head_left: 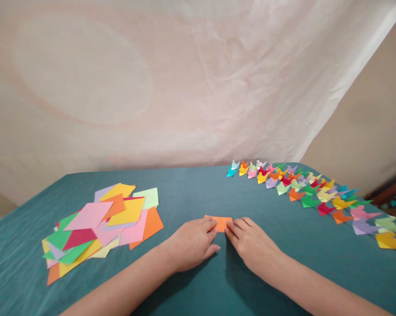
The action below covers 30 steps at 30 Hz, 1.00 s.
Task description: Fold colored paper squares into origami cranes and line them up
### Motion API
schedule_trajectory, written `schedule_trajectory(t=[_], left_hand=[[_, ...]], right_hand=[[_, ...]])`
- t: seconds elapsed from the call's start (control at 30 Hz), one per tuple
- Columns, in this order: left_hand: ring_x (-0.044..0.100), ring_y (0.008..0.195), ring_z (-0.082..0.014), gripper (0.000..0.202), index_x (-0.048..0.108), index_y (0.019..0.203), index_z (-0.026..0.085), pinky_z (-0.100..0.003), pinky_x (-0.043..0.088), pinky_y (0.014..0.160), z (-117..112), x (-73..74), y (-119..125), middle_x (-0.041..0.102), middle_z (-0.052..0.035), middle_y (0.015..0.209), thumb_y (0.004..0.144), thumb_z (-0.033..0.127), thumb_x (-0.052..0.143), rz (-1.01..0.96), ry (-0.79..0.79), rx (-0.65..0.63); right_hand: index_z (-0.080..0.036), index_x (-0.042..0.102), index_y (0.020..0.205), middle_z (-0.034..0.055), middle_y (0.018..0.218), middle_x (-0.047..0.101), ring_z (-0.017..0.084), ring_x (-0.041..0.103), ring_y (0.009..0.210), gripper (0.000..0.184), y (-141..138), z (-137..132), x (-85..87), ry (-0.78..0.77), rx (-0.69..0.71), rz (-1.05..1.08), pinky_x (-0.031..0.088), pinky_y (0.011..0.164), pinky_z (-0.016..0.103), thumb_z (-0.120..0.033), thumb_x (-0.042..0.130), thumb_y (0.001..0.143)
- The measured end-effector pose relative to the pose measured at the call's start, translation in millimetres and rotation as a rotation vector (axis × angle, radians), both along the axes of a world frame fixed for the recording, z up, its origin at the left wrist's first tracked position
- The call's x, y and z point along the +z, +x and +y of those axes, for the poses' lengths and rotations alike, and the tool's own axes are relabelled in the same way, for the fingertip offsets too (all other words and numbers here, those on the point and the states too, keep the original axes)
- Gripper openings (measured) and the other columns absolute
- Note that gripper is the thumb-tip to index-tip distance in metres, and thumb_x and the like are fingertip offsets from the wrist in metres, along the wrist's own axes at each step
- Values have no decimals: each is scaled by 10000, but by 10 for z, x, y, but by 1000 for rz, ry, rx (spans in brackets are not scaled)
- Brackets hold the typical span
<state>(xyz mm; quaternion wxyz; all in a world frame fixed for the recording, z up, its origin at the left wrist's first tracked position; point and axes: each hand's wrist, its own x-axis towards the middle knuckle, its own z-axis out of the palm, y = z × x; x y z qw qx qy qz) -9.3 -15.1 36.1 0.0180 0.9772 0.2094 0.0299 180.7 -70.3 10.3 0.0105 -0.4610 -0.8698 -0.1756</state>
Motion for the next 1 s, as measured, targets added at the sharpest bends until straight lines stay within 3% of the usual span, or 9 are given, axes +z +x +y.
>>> schedule_trajectory(t=[0.37, 0.57, 0.7, 0.87, 1.0], left_hand=[[518, 1138, -271, 296, 645, 1006, 78, -378, 405, 974, -33, 76, -64, 597, -154, 1173, 858, 246, 452, 64, 84, 110], [613, 927, -234, 246, 659, 869, 94, -341, 472, 868, 42, 68, -70, 667, -128, 934, 848, 208, 442, 22, 25, 89], [613, 851, -235, 253, 646, 812, 116, -355, 478, 815, 106, 31, -50, 658, -104, 816, 868, 269, 453, 9, 46, 87], [587, 815, -212, 241, 592, 773, 147, -351, 478, 762, 185, -96, -42, 627, -72, 841, 870, 345, 495, -110, 48, 168], [534, 1034, -209, 204, 562, 914, 167, -343, 439, 905, 242, -252, -63, 595, -76, 1078, 828, 352, 572, -330, -104, 200]], right_hand=[[-97, 688, 915, 130, 918, 671, 237, 561, 804, 195, 16, 11, -12, 10, 6, 27, 409, 680, 354, -112, 619, 733], [-122, 698, 799, 105, 871, 679, 220, 558, 795, 133, 67, 54, -50, 12, 20, 144, 405, 701, 346, -59, 597, 739], [-142, 677, 755, 70, 848, 675, 199, 549, 797, 178, 126, 96, -112, 17, 39, 337, 405, 753, 346, -45, 531, 789], [-171, 624, 983, 63, 977, 648, 199, 545, 893, 221, 156, 153, -152, -33, -48, 591, 409, 814, 359, -93, 482, 833], [-173, 541, 1150, 92, 1105, 603, 226, 524, 996, 316, 170, 199, -194, -83, -80, 664, 420, 854, 393, -251, 535, 844]])
